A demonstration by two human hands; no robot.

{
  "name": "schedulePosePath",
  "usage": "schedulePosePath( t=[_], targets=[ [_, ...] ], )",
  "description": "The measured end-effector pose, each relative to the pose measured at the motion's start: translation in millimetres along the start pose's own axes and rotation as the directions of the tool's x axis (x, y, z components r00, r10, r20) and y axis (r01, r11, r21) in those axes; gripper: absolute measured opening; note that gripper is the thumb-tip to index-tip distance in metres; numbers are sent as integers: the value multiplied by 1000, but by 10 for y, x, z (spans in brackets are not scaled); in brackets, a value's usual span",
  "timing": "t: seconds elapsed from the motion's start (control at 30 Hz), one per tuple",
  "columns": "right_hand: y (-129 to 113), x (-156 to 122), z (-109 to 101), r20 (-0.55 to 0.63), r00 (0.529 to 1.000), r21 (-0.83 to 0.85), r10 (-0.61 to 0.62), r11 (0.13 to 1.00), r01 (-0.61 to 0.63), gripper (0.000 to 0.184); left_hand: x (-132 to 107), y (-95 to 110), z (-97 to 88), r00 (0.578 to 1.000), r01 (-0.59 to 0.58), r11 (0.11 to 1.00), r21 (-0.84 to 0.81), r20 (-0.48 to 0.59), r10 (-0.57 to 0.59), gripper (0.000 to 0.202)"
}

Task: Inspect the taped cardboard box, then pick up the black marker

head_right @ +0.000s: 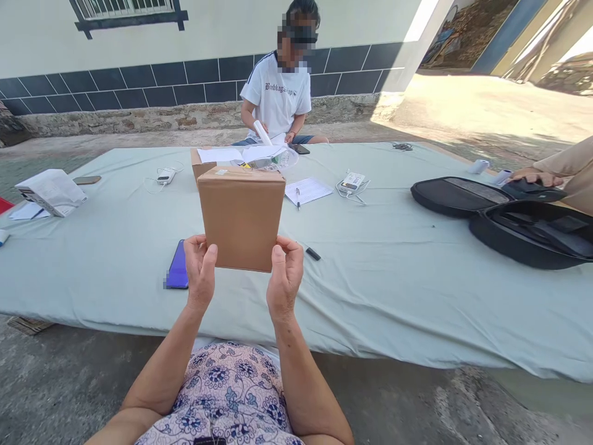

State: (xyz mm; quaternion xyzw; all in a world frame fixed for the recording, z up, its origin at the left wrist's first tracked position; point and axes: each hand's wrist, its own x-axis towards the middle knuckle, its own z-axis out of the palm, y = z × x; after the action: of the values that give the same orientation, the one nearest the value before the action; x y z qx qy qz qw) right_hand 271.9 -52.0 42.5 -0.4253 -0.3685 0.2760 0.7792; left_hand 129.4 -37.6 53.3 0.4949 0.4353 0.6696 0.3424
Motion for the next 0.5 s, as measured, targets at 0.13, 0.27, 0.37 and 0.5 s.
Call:
schedulePosePath(
  t=[0.13, 0.27, 0.37, 0.5],
  targets=[
    [0, -7, 5, 9, 999, -36, -30, 999, 31, 37, 21, 6, -16, 999, -12, 998, 54, 40, 10, 54],
    [13, -15, 7, 13, 1000, -32, -20, 999, 21, 38, 34, 23, -7, 998, 3, 999, 33, 66, -6, 58],
    [26, -13, -10, 32, 999, -36, 5, 999, -4, 39, 30, 43, 1, 998, -21, 1000, -4, 57, 21, 55],
    [5, 17, -30, 55, 997, -58, 56, 997, -53, 51, 52, 16, -42, 998, -58, 998, -37, 33, 60, 52]
  ],
)
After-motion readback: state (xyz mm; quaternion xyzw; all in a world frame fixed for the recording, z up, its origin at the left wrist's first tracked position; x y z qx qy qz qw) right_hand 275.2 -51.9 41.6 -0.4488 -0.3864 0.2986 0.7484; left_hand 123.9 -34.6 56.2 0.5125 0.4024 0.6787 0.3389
